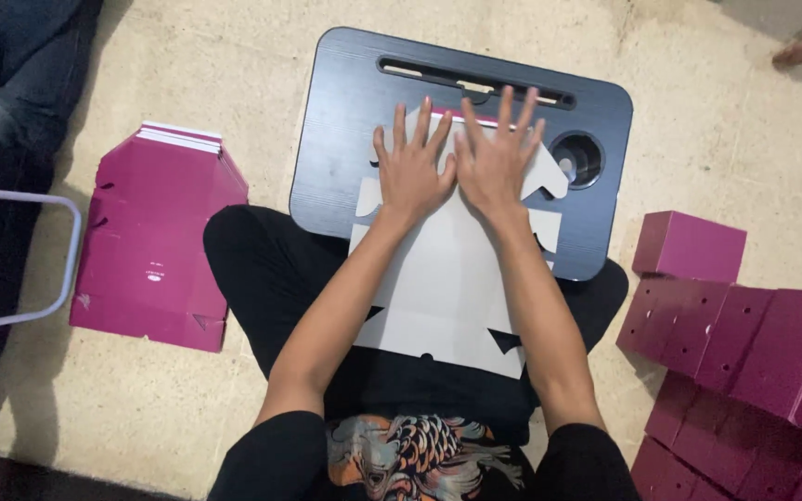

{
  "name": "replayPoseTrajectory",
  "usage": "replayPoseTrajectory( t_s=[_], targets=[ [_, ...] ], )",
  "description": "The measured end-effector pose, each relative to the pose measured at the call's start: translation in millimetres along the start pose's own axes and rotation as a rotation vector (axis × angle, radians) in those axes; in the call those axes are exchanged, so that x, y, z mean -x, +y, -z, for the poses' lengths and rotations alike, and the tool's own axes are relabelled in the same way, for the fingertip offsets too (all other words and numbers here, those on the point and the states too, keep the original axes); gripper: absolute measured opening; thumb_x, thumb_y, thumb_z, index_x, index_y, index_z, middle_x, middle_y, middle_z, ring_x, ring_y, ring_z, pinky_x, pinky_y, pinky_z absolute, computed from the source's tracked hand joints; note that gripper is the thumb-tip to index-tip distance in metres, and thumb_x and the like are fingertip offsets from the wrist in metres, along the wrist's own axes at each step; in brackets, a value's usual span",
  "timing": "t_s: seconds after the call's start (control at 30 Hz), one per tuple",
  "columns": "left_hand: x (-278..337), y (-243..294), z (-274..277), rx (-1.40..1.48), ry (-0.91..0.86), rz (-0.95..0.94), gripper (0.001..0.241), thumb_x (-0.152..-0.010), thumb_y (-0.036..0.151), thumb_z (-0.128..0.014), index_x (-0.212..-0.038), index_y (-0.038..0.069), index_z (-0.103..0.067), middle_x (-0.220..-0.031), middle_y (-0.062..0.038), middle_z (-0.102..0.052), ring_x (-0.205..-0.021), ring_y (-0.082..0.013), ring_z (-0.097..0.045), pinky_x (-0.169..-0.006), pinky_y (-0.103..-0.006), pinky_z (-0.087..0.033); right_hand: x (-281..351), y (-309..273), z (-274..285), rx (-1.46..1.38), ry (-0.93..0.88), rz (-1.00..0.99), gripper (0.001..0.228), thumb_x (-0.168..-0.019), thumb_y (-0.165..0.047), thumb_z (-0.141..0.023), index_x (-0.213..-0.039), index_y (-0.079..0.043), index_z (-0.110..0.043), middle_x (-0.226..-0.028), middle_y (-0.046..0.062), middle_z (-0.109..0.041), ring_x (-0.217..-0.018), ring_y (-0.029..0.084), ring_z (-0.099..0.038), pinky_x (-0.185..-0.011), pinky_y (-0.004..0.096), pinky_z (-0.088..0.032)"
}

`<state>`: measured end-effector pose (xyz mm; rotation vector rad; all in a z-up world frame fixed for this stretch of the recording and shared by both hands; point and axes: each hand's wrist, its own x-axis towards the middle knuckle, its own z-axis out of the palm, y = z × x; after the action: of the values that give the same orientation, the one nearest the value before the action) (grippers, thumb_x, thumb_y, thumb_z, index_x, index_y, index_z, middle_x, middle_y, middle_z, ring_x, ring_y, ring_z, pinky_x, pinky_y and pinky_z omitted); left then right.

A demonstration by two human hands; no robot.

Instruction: Folding a cardboard box on a lap desk

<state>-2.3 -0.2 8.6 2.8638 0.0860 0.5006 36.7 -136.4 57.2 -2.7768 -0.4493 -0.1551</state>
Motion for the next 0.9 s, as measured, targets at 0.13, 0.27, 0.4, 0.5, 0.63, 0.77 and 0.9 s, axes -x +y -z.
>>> replayPoseTrajectory(
  t_s=[0.13, 0.27, 0.4, 0.5, 0.63, 0.77, 0.9],
  targets=[
    [-0.3, 4.1, 4.0, -0.032, -0.068, 0.074, 0.063, -0.098, 0.052, -0.052, -0.159, 0.042, -0.039, -0.169, 0.005, -0.028, -0.157, -0.0309, -0.027, -0.119, -0.0676, -0.017, 5.1, 3.6, -4.2, 0.007, -0.03, 0.031, 0.055, -0.11, -0.052, -0.022, -0.153, -0.038, -0.055, -0.169, 0.014, -0.007, -0.149, 0.039, 0.015, -0.118, 0.071, 0.003],
    [1.4, 5.8, 3.6, -0.027, -0.085, 0.126, 0.062, -0.099, 0.049, -0.053, -0.159, 0.046, -0.038, -0.169, 0.011, -0.025, -0.158, -0.0287, -0.024, -0.119, -0.0729, -0.012, 11.9, 31.8, 7.7, 0.003, -0.048, -0.15, 0.071, -0.103, -0.064, -0.002, -0.146, -0.045, -0.055, -0.169, 0.012, -0.003, -0.147, 0.036, 0.022, -0.114, 0.069, 0.018],
    [3.2, 2.9, 1.6, -0.043, -0.075, 0.107, 0.063, -0.099, 0.049, -0.055, -0.159, 0.045, -0.037, -0.169, 0.01, -0.026, -0.158, -0.0291, -0.023, -0.119, -0.0734, -0.012, 28.3, 50.6, 15.7, -0.039, 0.058, -0.084, 0.056, -0.11, -0.048, -0.02, -0.146, -0.037, -0.062, -0.165, 0.029, -0.018, -0.144, 0.043, 0.018, -0.112, 0.073, 0.012],
    [2.7, 3.0, 4.1, -0.047, -0.053, 0.073, 0.063, -0.101, 0.048, -0.056, -0.161, 0.042, -0.036, -0.17, 0.008, -0.025, -0.158, -0.0309, -0.02, -0.118, -0.0739, -0.015, 30.6, 62.0, -0.6, -0.042, 0.11, -0.075, 0.049, -0.11, -0.041, -0.03, -0.145, -0.035, -0.064, -0.164, 0.027, -0.025, -0.146, 0.043, 0.013, -0.112, 0.073, 0.009],
    [-5.2, 2.6, 3.0, 0.082, -0.083, 0.088, 0.06, -0.094, 0.043, -0.053, -0.154, 0.039, -0.048, -0.166, 0.0, -0.038, -0.152, -0.0392, -0.032, -0.114, -0.0751, -0.017, 22.6, 79.8, -24.7, 0.114, 0.243, -0.016, 0.037, -0.113, -0.045, -0.041, -0.129, -0.035, -0.072, -0.157, 0.024, -0.044, -0.151, 0.048, -0.005, -0.112, 0.074, -0.008],
    [0.5, 1.4, 0.6, -0.002, -0.003, 0.018, 0.061, -0.101, 0.041, -0.06, -0.159, 0.036, -0.041, -0.169, 0.001, -0.028, -0.155, -0.0382, -0.027, -0.116, -0.0738, -0.025, 17.3, 41.9, 9.8, -0.04, 0.267, 0.01, 0.05, -0.112, -0.036, -0.034, -0.127, -0.019, -0.078, -0.158, 0.029, -0.034, -0.147, 0.043, 0.005, -0.114, 0.073, -0.002],
    [6.9, 1.2, -3.2, 0.014, 0.01, 0.039, 0.064, -0.095, 0.044, -0.06, -0.157, 0.039, -0.043, -0.168, 0.003, -0.032, -0.154, -0.0395, -0.033, -0.115, -0.0732, -0.027, 5.8, 12.5, -0.9, -0.04, 0.187, 0.031, 0.043, -0.11, -0.037, -0.042, -0.146, -0.028, -0.065, -0.163, 0.019, -0.031, -0.149, 0.043, 0.001, -0.114, 0.074, -0.007]
  ],
)
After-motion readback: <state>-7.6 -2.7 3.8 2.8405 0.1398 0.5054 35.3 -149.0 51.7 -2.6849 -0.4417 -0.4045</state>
